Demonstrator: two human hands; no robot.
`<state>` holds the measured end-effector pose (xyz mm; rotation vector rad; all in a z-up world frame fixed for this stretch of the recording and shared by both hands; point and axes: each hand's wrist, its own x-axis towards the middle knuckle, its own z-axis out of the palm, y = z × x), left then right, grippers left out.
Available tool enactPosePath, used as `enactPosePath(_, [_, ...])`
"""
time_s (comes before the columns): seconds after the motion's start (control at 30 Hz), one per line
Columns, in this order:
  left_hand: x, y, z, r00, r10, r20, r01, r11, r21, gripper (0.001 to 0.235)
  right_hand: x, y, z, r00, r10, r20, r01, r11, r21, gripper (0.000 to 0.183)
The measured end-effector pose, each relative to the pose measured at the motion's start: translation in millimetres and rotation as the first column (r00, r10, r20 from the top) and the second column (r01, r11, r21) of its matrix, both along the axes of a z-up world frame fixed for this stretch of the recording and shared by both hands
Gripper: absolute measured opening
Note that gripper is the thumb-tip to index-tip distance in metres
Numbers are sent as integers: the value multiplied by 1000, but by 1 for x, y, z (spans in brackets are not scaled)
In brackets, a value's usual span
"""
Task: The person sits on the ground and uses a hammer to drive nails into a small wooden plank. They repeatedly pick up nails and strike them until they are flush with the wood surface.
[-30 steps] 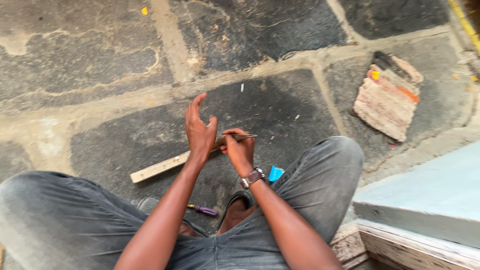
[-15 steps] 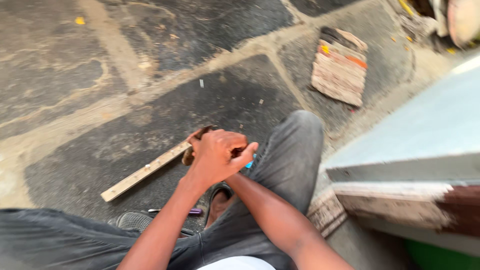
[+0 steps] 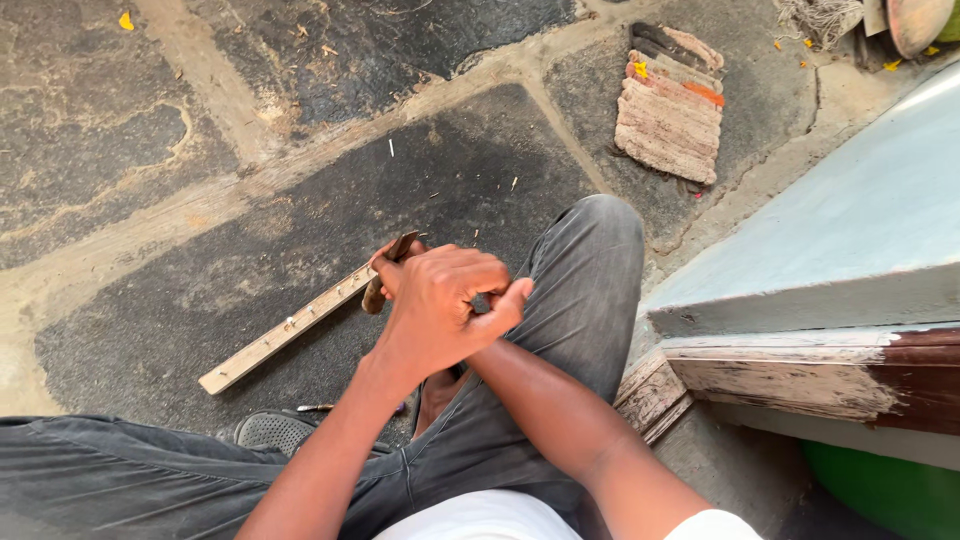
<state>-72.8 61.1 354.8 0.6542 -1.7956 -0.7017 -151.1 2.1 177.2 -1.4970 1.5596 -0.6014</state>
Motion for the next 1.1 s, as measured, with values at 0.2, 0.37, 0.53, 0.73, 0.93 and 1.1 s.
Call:
enactPosePath(0.2, [0, 9, 9, 999, -32, -25, 30, 998, -60, 28, 3, 1, 36, 1000, -8, 23, 7, 999, 44, 23])
enactPosePath(0.37, [3, 10, 22, 998, -54, -33, 52, 997, -56, 28, 1, 8, 39, 999, -25, 40, 28, 998, -63, 15])
enactPosePath(0.53, [13, 49, 66, 994, -35, -107, 18, 987, -161, 29, -2, -6, 4, 966, -178, 190, 186, 982, -23, 11])
enactPosePath(0.73, [-1, 78, 74, 947, -164, 276, 206, 969, -133, 23, 7, -8, -14, 924, -166, 346, 178, 984, -6, 12])
enactPosePath(0.93, [-34, 61, 9, 914, 328, 240, -187, 863, -469, 25, 8, -11, 6, 966, -167, 196, 164, 986, 30, 10])
enactPosePath(1.1, [-26, 87, 0, 947, 58, 316, 14, 975, -223, 24, 4, -8, -19, 964, -182, 193, 178, 983, 38, 10])
